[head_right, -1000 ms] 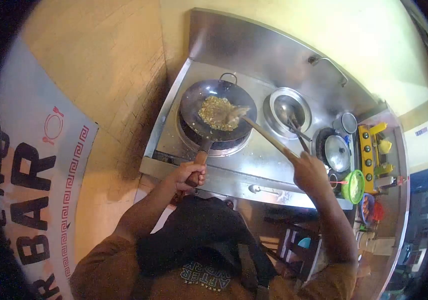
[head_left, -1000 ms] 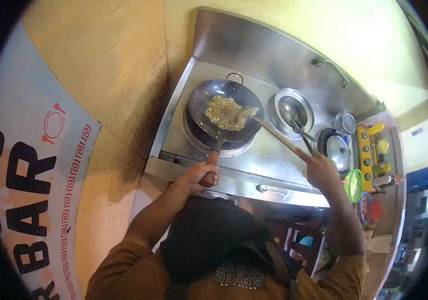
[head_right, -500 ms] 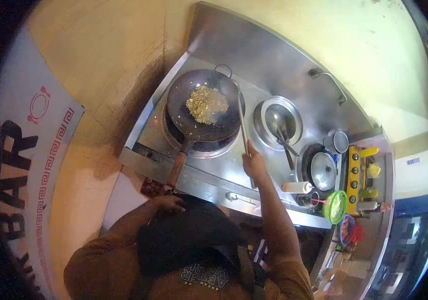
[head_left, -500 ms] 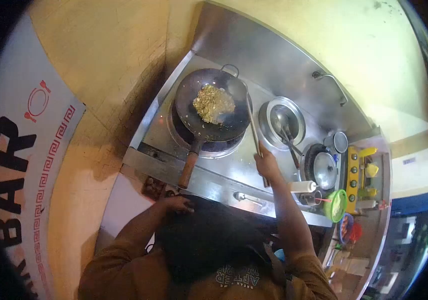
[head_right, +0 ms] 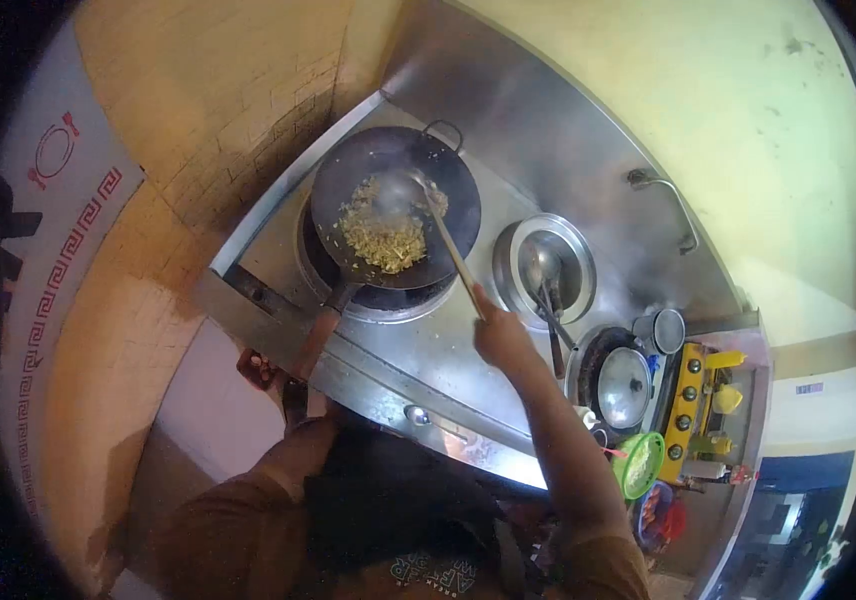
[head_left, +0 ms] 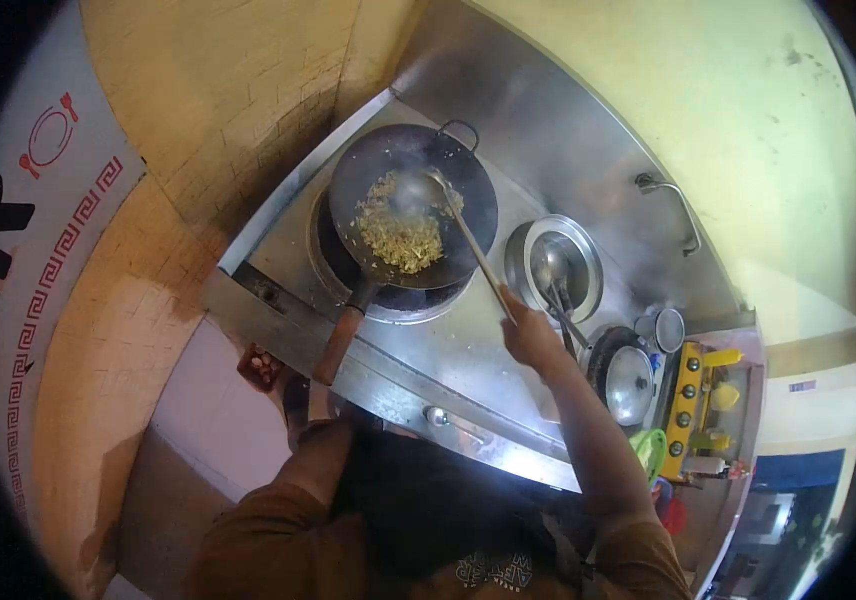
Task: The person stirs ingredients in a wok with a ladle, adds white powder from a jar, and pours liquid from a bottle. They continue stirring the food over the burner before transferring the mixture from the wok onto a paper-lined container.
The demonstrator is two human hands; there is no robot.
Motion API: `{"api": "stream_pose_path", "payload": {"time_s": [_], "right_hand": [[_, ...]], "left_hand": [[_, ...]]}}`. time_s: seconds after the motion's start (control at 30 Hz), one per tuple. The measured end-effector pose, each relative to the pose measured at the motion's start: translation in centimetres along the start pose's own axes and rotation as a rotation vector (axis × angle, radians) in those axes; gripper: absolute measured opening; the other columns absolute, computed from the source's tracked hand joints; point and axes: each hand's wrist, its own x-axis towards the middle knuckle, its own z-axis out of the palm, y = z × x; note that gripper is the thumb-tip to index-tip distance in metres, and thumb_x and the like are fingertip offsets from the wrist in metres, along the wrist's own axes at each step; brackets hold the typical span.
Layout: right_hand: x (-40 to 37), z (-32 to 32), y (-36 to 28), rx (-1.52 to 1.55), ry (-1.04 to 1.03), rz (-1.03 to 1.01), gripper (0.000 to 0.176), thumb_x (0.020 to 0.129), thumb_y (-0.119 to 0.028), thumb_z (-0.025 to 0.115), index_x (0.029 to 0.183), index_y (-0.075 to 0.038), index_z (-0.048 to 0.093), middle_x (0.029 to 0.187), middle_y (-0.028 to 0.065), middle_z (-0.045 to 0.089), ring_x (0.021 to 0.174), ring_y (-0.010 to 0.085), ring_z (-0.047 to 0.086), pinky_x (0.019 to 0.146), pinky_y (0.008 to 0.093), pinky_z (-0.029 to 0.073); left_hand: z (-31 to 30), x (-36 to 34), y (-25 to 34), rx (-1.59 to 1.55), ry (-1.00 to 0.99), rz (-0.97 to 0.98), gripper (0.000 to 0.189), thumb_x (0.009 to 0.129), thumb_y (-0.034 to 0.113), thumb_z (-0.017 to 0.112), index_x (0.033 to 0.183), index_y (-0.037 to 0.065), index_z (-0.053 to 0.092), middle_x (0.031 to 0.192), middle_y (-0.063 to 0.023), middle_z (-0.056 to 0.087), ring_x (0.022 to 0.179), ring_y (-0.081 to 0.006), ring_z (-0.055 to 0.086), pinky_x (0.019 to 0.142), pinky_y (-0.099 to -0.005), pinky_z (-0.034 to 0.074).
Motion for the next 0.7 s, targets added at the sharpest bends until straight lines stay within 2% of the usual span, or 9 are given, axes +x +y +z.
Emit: {"api": "stream_pose_path", "payload": {"time_s": [0.1, 0.17, 0.27, 0.4, 0.47, 0.57, 0.6, 0.67, 0.7], "right_hand": [[0.5, -0.5, -3.0, -0.072, -0.123, -0.065, 0.068, 0.088, -0.012, 0.05, 0.15, -0.018, 0.023, 0.078, 0.0302, 0.062, 0.071, 0.0435, 0.065, 0.069, 0.0528, 0.052], [-3.2, -3.4, -5.2, -0.318, -0.236, -0.056, 0.068, 0.09, -0.012, 0.048, 0.151, -0.017, 0.02, 0.08, 0.0275, 0.062, 0.069, 0.0406, 0.066, 0.064, 0.0513, 0.054], [-6.2, -4.4, -3.2, -0.542, -0.268, -0.036, 0.066, 0.092, -0.013, 0.047, 0.152, -0.015, 0.019, 0.084, 0.0241, 0.062, 0.068, 0.0367, 0.067, 0.057, 0.0484, 0.055], [-1.3, -2.6, -3.7, -0.262, -0.178, 0.138, 0.073, 0.087, -0.006, 0.046, 0.152, -0.018, 0.015, 0.092, 0.0289, 0.065, 0.084, 0.0408, 0.066, 0.074, 0.0496, 0.053], [0.9, 0.7, -5.0, -0.115, -0.077, 0.068, 0.071, 0.087, -0.005, 0.045, 0.151, -0.016, 0.016, 0.089, 0.0297, 0.065, 0.084, 0.041, 0.066, 0.074, 0.0509, 0.052], [-3.3, 1.0, -8.2, -0.183, -0.129, -0.032, 0.067, 0.088, -0.007, 0.046, 0.15, -0.01, 0.02, 0.084, 0.0273, 0.065, 0.074, 0.0361, 0.068, 0.065, 0.0482, 0.055], [-5.6, 0.4, -9.1, -0.244, -0.148, -0.077, 0.066, 0.088, -0.009, 0.047, 0.149, -0.007, 0.022, 0.083, 0.026, 0.065, 0.071, 0.0337, 0.069, 0.061, 0.0464, 0.056], [-9.5, -0.4, -8.3, -0.401, -0.274, 0.038, 0.068, 0.089, -0.012, 0.048, 0.15, -0.009, 0.019, 0.084, 0.0261, 0.065, 0.07, 0.0315, 0.069, 0.057, 0.0442, 0.056], [-10.0, -0.9, -7.4, -0.422, -0.275, 0.074, 0.068, 0.09, -0.013, 0.049, 0.151, -0.01, 0.019, 0.087, 0.025, 0.065, 0.07, 0.0307, 0.069, 0.056, 0.043, 0.056]], "left_hand": [[1.5, 0.4, 1.2, -0.008, 0.041, -0.046, 0.058, 0.083, 0.047, 0.064, 0.121, 0.003, 0.058, 0.118, -0.0154, 0.062, 0.107, -0.0321, 0.06, 0.091, -0.0437, 0.047], [2.1, 0.3, 1.6, -0.012, 0.06, -0.068, 0.058, 0.083, 0.048, 0.064, 0.119, 0.003, 0.059, 0.117, -0.015, 0.062, 0.107, -0.032, 0.06, 0.091, -0.0439, 0.047], [2.2, -0.5, 1.7, -0.026, 0.085, -0.084, 0.057, 0.083, 0.049, 0.063, 0.117, 0.003, 0.06, 0.116, -0.0144, 0.063, 0.106, -0.0319, 0.061, 0.09, -0.0443, 0.048], [0.5, -3.0, -0.4, -0.094, 0.08, -0.058, 0.057, 0.084, 0.051, 0.063, 0.114, 0.003, 0.062, 0.114, -0.0135, 0.064, 0.105, -0.0316, 0.061, 0.089, -0.0447, 0.048], [-1.6, -5.3, -2.5, -0.192, 0.04, -0.046, 0.058, 0.084, 0.052, 0.062, 0.113, 0.003, 0.063, 0.113, -0.0131, 0.065, 0.104, -0.0315, 0.062, 0.089, -0.045, 0.049], [-7.9, -11.2, -5.1, -0.634, -0.16, -0.004, 0.058, 0.084, 0.054, 0.062, 0.111, 0.003, 0.065, 0.112, -0.0125, 0.066, 0.104, -0.0313, 0.062, 0.089, -0.0453, 0.049], [-10.8, -13.5, -5.8, -0.978, -0.378, 0.025, 0.057, 0.085, 0.054, 0.06, 0.112, 0.004, 0.064, 0.112, -0.011, 0.065, 0.104, -0.03, 0.062, 0.089, -0.0456, 0.049], [-17.2, -17.7, -4.6, -1.304, -0.486, 0.206, 0.056, 0.09, 0.038, 0.062, 0.13, 0.001, 0.047, 0.124, -0.0174, 0.057, 0.108, -0.0303, 0.061, 0.094, -0.0492, 0.048], [-19.6, -18.7, -3.9, -1.472, -0.593, 0.33, 0.049, 0.091, 0.037, 0.061, 0.125, 0.003, 0.052, 0.117, -0.0141, 0.06, 0.105, -0.0278, 0.061, 0.089, -0.0458, 0.05]]}}
